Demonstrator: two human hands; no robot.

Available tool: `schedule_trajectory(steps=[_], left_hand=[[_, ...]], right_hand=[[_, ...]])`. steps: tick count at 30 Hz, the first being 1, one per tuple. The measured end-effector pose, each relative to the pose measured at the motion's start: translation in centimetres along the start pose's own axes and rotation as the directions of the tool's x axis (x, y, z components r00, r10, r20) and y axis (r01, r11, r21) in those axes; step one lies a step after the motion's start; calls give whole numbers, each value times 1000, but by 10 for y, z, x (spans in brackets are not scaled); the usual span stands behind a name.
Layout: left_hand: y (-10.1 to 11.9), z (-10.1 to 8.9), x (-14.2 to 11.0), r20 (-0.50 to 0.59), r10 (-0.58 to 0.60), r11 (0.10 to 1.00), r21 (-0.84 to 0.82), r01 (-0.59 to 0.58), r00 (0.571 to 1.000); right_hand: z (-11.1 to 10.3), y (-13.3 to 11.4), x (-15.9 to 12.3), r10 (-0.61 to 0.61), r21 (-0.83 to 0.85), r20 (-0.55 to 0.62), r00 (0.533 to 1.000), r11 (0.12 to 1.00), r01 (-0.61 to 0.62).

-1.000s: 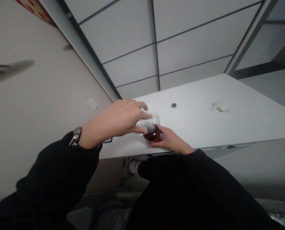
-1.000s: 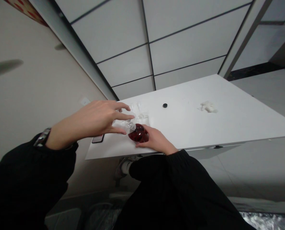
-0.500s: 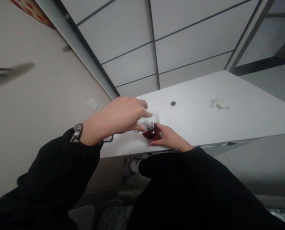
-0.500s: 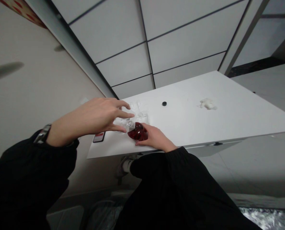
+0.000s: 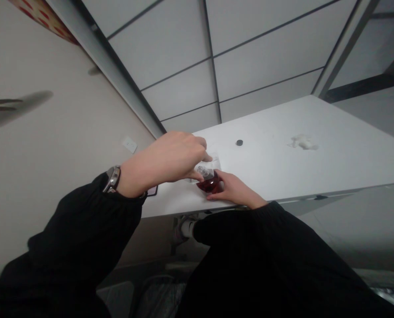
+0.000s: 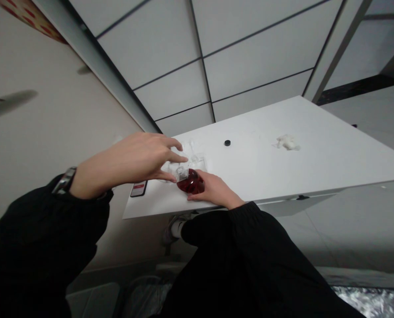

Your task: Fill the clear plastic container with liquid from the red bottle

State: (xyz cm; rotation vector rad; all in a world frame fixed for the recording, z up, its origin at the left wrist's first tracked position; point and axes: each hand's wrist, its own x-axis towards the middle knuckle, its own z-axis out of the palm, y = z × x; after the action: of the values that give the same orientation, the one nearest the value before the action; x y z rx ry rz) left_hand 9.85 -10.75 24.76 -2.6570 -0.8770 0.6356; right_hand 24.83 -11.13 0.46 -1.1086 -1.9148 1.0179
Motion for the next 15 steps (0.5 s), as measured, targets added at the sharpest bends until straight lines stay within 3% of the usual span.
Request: schedule_trajectory(steps=[15], left_hand=[[5, -11, 6, 20, 31, 1000, 4, -31, 999]], right_hand=[[1, 1, 0, -14, 2, -9, 1000, 1000, 14]])
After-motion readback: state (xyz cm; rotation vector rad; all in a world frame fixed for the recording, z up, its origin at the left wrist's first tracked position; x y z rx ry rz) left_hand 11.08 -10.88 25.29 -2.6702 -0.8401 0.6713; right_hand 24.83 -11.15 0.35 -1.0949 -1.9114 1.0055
